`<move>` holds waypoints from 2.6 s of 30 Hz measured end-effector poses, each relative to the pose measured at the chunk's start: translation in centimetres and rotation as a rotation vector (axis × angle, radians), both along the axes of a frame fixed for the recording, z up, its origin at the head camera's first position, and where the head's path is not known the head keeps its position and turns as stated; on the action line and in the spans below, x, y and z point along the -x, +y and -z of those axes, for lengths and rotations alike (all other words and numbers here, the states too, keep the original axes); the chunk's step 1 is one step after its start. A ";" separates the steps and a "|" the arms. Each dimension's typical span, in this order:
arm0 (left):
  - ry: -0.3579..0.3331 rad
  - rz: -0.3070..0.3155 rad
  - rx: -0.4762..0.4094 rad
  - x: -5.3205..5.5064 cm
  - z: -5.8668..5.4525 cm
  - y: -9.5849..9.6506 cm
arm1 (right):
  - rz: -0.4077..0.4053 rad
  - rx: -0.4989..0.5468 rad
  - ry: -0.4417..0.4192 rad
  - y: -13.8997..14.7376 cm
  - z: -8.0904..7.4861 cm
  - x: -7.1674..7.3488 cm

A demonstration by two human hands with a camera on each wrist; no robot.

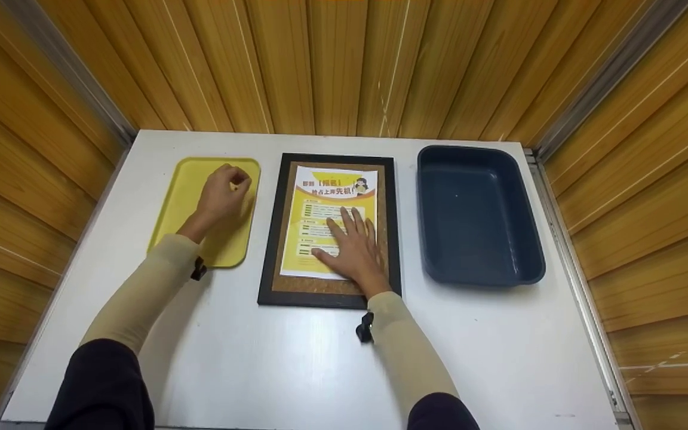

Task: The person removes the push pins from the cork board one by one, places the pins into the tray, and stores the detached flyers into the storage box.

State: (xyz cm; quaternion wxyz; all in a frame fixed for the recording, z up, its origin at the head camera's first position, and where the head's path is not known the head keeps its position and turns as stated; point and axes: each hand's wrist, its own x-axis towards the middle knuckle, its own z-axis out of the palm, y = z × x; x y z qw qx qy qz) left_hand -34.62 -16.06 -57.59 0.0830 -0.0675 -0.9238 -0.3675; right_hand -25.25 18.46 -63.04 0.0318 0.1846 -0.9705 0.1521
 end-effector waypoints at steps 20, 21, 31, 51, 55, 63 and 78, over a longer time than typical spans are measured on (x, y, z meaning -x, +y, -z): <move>-0.116 0.307 0.426 -8.8 -0.8 12.5 | -0.038 0.048 -0.071 0.0 -0.2 0.4; -0.119 0.301 0.438 -8.9 -0.7 12.7 | -0.042 0.059 -0.078 0.2 -0.3 0.4; -0.213 0.312 0.500 -9.3 0.7 13.5 | -0.087 0.299 -0.200 1.5 -2.0 1.2; -0.253 0.216 0.270 -6.8 -0.9 14.1 | 0.067 0.524 -0.257 5.3 -6.8 0.1; -0.289 0.135 0.052 -5.4 -0.8 13.8 | 0.152 0.441 -0.299 6.3 -7.5 -1.7; -0.324 0.043 -0.171 -3.8 -0.9 13.0 | 0.231 0.301 -0.467 6.5 -7.8 -3.3; -0.316 0.048 -0.295 -3.7 -0.5 12.1 | 0.405 0.344 -0.336 5.2 -5.8 -2.7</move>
